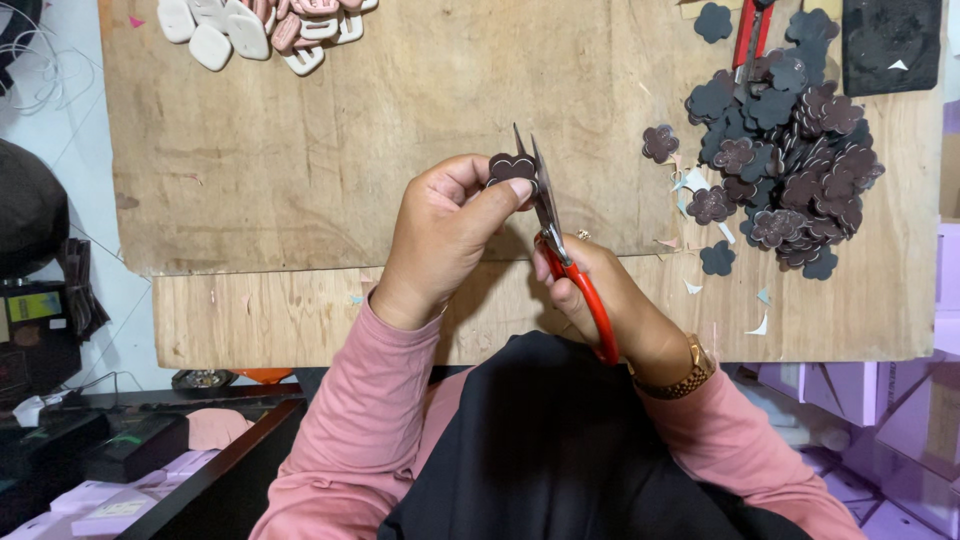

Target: The person sits at a workbench and uses red-handled scissors to trim the edges of small dark flower-shaped fabric pieces, one piece at a time, rotating each piece in hand to cut around its scalloped outline. Trimmed pieces are placed on a growing pile beside the pile of untrimmed pieces.

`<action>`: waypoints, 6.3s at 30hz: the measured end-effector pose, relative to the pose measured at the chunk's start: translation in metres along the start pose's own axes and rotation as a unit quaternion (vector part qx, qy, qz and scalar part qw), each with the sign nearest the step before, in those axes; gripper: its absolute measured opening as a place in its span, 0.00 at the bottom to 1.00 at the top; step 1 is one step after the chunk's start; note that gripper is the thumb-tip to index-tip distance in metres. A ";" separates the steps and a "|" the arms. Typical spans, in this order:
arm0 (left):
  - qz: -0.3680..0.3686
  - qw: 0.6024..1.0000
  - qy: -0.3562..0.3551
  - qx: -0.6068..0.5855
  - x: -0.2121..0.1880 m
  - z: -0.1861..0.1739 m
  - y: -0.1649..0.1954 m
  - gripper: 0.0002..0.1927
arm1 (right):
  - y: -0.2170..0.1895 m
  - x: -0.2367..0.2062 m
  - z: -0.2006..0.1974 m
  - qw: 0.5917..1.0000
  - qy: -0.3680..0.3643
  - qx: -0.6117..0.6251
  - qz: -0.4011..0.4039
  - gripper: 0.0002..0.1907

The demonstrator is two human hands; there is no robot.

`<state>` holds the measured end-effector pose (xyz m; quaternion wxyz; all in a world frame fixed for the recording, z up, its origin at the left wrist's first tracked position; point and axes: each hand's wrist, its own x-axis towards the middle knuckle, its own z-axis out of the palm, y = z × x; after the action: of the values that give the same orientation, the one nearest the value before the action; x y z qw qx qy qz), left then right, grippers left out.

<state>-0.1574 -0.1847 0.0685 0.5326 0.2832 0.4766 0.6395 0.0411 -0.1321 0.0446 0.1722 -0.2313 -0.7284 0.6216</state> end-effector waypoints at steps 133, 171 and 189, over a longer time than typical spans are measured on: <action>0.023 0.995 -0.063 0.076 -0.002 -0.007 0.008 0.04 | -0.002 0.002 0.000 0.999 -0.020 0.021 0.025 0.45; -0.022 0.998 -0.001 0.061 -0.001 -0.002 -0.001 0.05 | 0.000 0.003 0.002 1.000 -0.016 0.017 -0.016 0.43; 0.028 0.998 0.003 0.057 -0.012 0.009 -0.002 0.06 | -0.013 -0.009 0.003 1.000 0.001 -0.011 -0.023 0.41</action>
<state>-0.1454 -0.1934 0.0718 0.4959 0.3242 0.5056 0.6272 0.0451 -0.1412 0.0571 0.1845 -0.2167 -0.7403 0.6091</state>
